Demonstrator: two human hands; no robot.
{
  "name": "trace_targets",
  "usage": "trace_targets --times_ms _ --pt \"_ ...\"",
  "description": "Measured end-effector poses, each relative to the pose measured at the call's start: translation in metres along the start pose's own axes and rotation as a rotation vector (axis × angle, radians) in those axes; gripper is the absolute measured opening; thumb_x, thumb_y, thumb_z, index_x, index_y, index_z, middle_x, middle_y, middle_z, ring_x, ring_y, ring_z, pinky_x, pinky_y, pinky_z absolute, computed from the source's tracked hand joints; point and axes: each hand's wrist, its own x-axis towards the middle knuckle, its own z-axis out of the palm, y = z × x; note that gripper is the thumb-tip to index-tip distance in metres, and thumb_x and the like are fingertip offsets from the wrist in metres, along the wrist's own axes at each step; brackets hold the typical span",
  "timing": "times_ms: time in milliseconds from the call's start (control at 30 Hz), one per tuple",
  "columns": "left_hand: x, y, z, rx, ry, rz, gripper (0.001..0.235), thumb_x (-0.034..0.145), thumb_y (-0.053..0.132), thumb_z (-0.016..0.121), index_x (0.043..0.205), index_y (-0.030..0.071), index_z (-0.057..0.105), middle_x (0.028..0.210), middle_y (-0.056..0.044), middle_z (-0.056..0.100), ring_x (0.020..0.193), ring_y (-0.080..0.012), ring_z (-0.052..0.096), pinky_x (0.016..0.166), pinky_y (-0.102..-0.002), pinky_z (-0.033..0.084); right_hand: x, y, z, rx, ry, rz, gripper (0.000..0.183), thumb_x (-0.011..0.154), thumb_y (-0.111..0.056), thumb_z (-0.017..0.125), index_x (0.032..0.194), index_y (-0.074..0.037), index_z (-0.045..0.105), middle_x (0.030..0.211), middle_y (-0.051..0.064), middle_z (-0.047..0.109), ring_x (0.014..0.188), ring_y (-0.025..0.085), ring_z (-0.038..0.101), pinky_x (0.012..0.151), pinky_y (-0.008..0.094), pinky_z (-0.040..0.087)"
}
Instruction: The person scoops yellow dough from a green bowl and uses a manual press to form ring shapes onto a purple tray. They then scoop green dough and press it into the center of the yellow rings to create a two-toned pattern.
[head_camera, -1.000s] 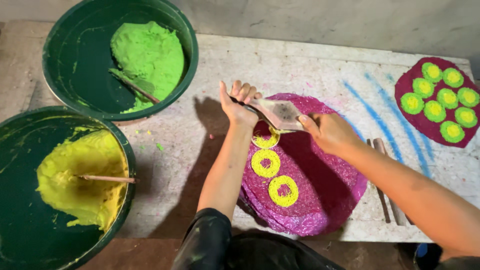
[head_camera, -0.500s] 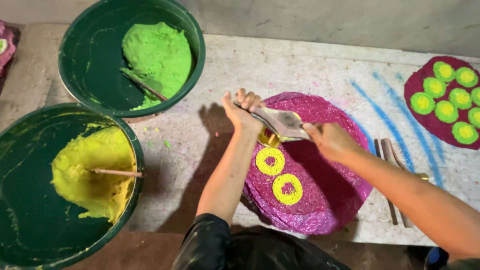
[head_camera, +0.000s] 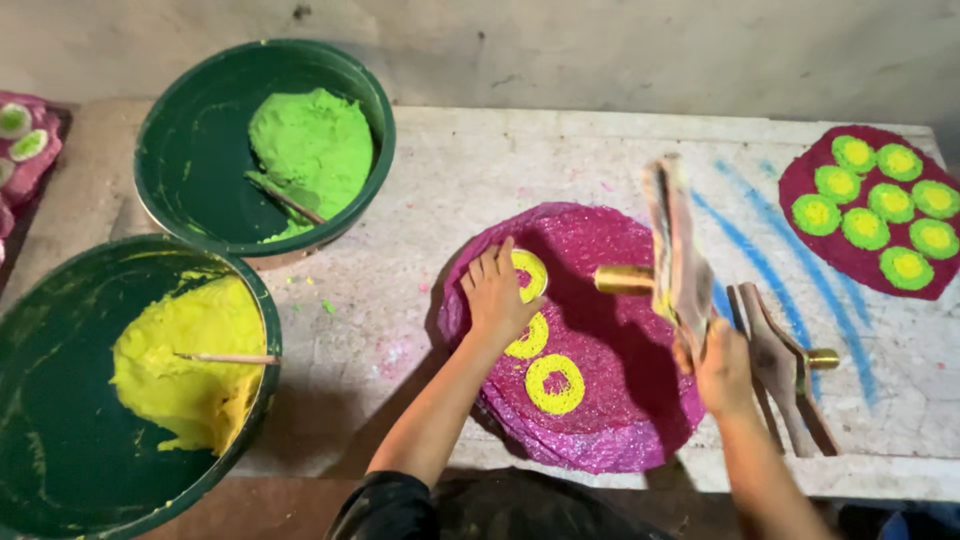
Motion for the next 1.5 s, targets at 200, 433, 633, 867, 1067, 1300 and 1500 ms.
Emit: trace_targets --times_ms 200,433,633,867,1067,1300,1500 --pt "0.007 0.003 0.005 0.057 0.012 0.004 0.111 0.066 0.041 0.091 0.153 0.008 0.032 0.146 -0.02 0.043 0.135 -0.0396 0.037 0.111 -0.059 0.027 -0.062 0.033 -0.019 0.111 0.188 -0.019 0.085 0.1 -0.076 0.029 0.1 0.003 0.059 0.072 0.009 0.055 0.053 0.016 0.048 0.047 0.03 0.036" --pt "0.055 0.095 -0.022 -0.022 -0.136 0.308 0.12 0.064 0.069 0.084 0.153 0.008 0.032 0.154 -0.018 0.04 0.143 -0.0349 0.035 0.114 -0.059 0.025 -0.085 0.019 -0.036 0.221 0.087 -0.085 0.072 0.102 -0.07 0.04 0.103 0.0 0.055 0.069 0.007 0.05 0.053 0.014 0.046 0.046 0.03 0.034" --pt "0.008 0.17 -0.088 0.058 -0.67 1.132 0.058 0.08 0.052 0.08 0.121 0.013 0.069 0.133 -0.016 0.064 0.128 -0.0304 0.056 0.119 -0.058 0.024 -0.095 -0.084 -0.02 -0.319 0.005 -0.078 0.052 0.089 -0.052 0.059 0.086 -0.001 0.065 0.057 0.006 0.06 0.046 0.02 0.054 0.043 0.038 0.042" --pt "-0.116 0.138 -0.166 0.029 -0.947 1.054 0.044 0.083 0.04 0.07 0.118 0.014 0.067 0.113 -0.018 0.068 0.105 -0.0356 0.063 0.094 -0.055 0.04 -0.097 -0.203 -0.01 -0.858 -0.668 -1.209 0.051 0.086 -0.053 0.07 0.093 -0.002 0.066 0.071 0.007 0.055 0.062 0.026 0.058 0.056 0.039 0.046" --pt "-0.183 0.114 -0.178 -0.048 -0.919 0.826 0.033 0.086 0.029 0.061 0.115 0.015 0.065 0.097 -0.02 0.071 0.086 -0.0401 0.069 0.073 -0.052 0.054 -0.088 -0.239 0.045 -0.476 -1.275 -0.899 0.06 0.103 -0.054 0.051 0.106 0.004 0.064 0.096 0.018 0.064 0.088 0.041 0.064 0.074 0.046 0.05" --pt "-0.218 0.009 -0.199 0.064 -0.675 0.585 0.023 0.096 0.026 0.054 0.108 0.011 0.068 0.091 -0.014 0.072 0.084 -0.0379 0.071 0.072 -0.053 0.056 -0.101 -0.242 0.091 -0.364 -1.515 -0.495 0.058 0.11 -0.053 0.047 0.095 0.002 0.058 0.098 0.021 0.062 0.101 0.044 0.067 0.082 0.049 0.051" --pt "-0.204 -0.17 -0.259 -0.735 -0.614 0.104 0.025 0.09 0.012 0.067 0.113 0.003 0.07 0.102 -0.009 0.074 0.092 -0.0227 0.068 0.082 -0.043 0.057 -0.066 -0.243 0.147 -0.778 -1.096 -1.277 0.025 0.087 -0.032 0.069 0.085 -0.007 0.067 0.075 0.005 0.061 0.067 0.025 0.061 0.056 0.039 0.045"
